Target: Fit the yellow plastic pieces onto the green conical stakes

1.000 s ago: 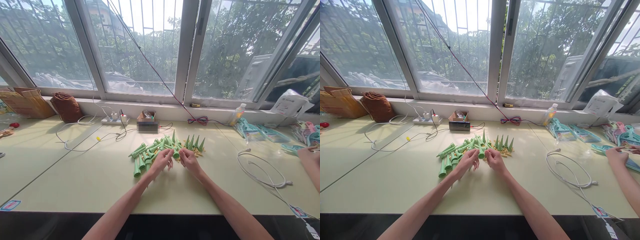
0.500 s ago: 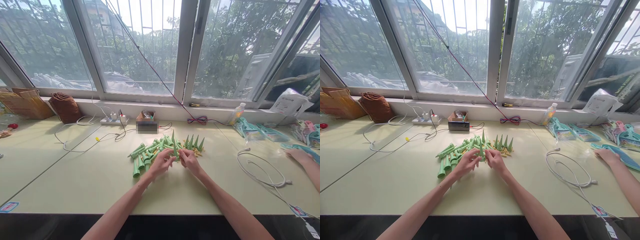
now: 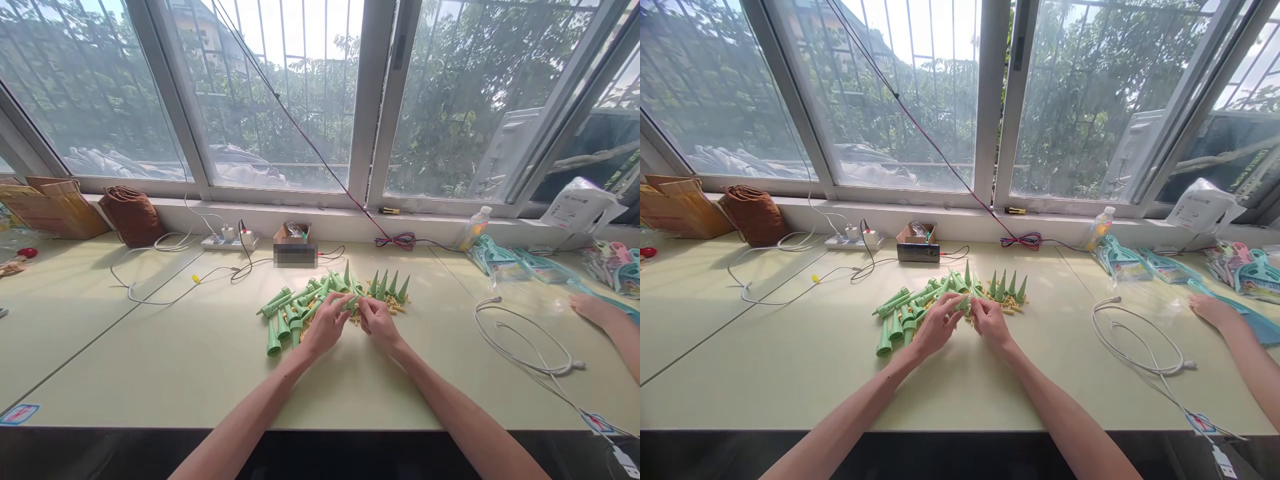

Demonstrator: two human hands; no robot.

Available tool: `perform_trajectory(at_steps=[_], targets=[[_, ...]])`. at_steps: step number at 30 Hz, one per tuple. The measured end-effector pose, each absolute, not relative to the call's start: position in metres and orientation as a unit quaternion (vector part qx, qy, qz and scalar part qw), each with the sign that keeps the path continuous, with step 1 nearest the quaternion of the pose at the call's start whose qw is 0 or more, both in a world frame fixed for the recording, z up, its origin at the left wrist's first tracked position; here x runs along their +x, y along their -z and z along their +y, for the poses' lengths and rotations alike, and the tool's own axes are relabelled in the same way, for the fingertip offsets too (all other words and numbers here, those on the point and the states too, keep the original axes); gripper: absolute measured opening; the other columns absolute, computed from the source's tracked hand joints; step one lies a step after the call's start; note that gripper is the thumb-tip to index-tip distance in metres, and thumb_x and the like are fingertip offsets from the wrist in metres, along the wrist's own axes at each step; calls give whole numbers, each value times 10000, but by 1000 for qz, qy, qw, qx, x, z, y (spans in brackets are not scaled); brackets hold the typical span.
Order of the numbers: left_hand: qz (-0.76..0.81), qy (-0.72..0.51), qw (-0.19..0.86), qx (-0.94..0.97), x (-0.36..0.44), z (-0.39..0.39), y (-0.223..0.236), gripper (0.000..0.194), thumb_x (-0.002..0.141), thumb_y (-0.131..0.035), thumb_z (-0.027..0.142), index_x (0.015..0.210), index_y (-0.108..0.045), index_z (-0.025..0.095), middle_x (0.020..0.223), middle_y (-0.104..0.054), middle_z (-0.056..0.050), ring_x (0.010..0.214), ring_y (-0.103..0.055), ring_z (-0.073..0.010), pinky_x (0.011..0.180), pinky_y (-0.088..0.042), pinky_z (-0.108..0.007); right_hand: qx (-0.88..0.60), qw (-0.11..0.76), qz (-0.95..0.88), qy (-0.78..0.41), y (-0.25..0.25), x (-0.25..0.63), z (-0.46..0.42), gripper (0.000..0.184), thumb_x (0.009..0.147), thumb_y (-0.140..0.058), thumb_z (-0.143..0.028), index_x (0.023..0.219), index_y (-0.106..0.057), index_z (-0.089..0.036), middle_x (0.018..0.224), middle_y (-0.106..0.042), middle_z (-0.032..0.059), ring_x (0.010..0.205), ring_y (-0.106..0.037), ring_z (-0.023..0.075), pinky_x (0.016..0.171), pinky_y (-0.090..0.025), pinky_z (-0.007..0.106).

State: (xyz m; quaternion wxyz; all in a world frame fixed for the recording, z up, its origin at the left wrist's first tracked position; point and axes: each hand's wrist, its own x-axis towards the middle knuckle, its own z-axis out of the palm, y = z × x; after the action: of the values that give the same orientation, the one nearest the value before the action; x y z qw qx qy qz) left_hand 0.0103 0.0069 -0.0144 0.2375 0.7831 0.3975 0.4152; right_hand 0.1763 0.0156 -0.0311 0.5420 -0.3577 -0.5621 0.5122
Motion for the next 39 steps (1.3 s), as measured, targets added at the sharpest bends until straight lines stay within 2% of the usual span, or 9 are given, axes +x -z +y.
perform_trajectory(at_steps=[5, 7, 9, 11, 19, 23, 27, 34, 39], targets=[[436, -458, 322, 704, 14, 6, 10, 385, 911, -572, 470, 1151, -589, 169, 1109, -620, -110, 529, -590, -88, 442, -466, -225, -370, 556, -577, -469, 31, 177, 17, 488, 908, -533, -613, 662, -488, -195, 380, -346, -93, 296, -284, 61, 327, -214, 218], [445, -462, 373, 671, 13, 6, 8, 405, 904, -552, 543, 1016, -589, 156, 852, -669, -62, 446, -561, -96, 396, -423, -212, -377, 556, -588, -450, 32, 178, 17, 491, 909, -525, -622, 674, -505, -191, 387, -356, -88, 306, -287, 64, 335, -221, 221], [444, -457, 418, 648, 11, 7, 8, 438, 904, -521, 592, 843, -564, 161, 559, -587, 9, 372, -514, -103, 380, -392, -204, -381, 553, -601, -433, 33, 179, 17, 486, 910, -526, -619, 685, -518, -188, 401, -361, -86, 321, -295, 66, 347, -238, 223], [438, -440, 456, 638, 10, 8, 6, 475, 888, -528, 619, 738, -538, 168, 443, -514, 35, 347, -493, -105, 381, -383, -199, -381, 544, -619, -419, 34, 179, 16, 477, 915, -528, -608, 690, -519, -188, 418, -359, -84, 338, -304, 69, 360, -256, 224], [429, -378, 566, 594, 11, 3, 0, 570, 810, -579, 693, 691, -599, 136, 628, -594, -16, 424, -546, -102, 332, -379, -195, -383, 534, -644, -392, 33, 181, 13, 460, 940, -508, -568, 663, -438, -207, 468, -330, -79, 397, -310, 79, 393, -267, 224], [412, -355, 603, 583, 9, 6, 3, 579, 818, -575, 688, 674, -600, 128, 547, -539, 5, 401, -524, -93, 355, -377, -193, -388, 531, -649, -383, 34, 182, 13, 450, 945, -502, -558, 673, -455, -202, 488, -337, -74, 418, -310, 80, 402, -265, 223], [380, -365, 627, 574, 6, 8, 3, 525, 790, -644, 648, 693, -583, 136, 532, -543, 16, 415, -519, -87, 399, -396, -192, -383, 532, -653, -379, 35, 182, 13, 449, 939, -514, -556, 675, -466, -197, 517, -360, -65, 429, -326, 79, 406, -263, 222], [378, -394, 563, 621, 4, 4, -2, 446, 810, -664, 576, 724, -496, 173, 484, -528, 44, 406, -511, -96, 441, -402, -206, -396, 517, -643, -402, 35, 181, 11, 505, 912, -503, -631, 640, -425, -212, 456, -315, -75, 398, -307, 85, 392, -243, 230], [394, -417, 490, 656, 6, 3, 2, 397, 803, -686, 526, 919, -521, 184, 581, -538, 47, 468, -546, -121, 395, -403, -205, -397, 515, -632, -422, 29, 180, 9, 536, 900, -506, -648, 603, -399, -215, 439, -335, -69, 381, -319, 83, 384, -237, 234]])
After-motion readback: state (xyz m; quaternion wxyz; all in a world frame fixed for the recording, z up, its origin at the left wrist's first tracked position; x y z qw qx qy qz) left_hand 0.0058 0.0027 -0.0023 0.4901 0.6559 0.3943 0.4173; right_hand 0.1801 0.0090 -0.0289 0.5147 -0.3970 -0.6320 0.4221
